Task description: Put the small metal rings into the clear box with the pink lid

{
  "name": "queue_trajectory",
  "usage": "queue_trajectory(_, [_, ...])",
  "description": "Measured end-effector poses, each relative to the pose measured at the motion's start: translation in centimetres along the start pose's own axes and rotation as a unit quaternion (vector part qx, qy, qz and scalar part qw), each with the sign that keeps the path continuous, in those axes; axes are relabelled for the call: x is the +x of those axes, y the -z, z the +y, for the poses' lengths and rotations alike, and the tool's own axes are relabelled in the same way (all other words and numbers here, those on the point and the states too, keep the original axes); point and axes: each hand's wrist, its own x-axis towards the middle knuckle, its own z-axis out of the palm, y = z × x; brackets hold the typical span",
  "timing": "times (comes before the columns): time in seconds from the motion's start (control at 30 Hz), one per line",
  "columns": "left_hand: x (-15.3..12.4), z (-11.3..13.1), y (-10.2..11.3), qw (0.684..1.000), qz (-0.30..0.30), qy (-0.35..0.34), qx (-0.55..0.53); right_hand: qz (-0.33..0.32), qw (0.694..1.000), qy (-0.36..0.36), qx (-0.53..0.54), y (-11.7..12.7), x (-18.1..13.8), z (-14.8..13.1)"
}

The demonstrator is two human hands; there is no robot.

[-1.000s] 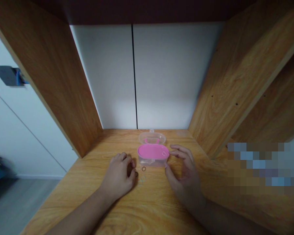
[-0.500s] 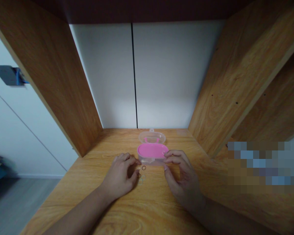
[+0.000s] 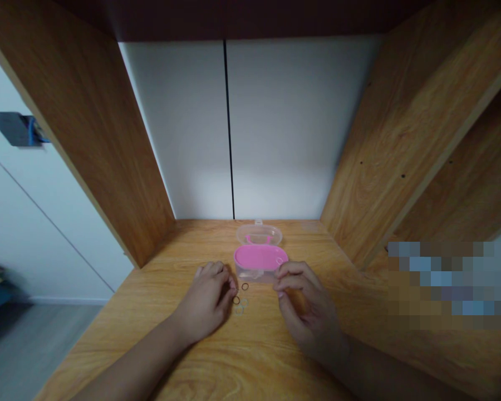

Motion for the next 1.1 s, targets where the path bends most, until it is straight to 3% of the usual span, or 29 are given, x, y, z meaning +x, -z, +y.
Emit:
queue_trajectory(0.2, [-0.3, 0.5, 0.2, 0.996, 0.028, -0.064, -0.054, -0.075, 0.997, 0.017, 0.021, -0.1, 0.0, -0.1])
queue_trajectory(0.43, [-1.0, 1.6, 0.1, 0.98, 0.023, -0.177, -0.086, -0.183, 0.983, -0.023, -0.004, -0.6, 0.2, 0.0])
queue_trajectory(0.8, [-1.1, 1.6, -0.5, 0.957, 0.086, -0.233, -0.15, -0.136, 0.99, 0.03, 0.013, -0.9, 0.2, 0.8])
queue_trajectory(1.1, [-1.0, 1.6, -0.7, 0.959, 0.09, -0.214, -0.165, -0.142, 0.989, 0.031, 0.001, -0.8, 0.3, 0.9])
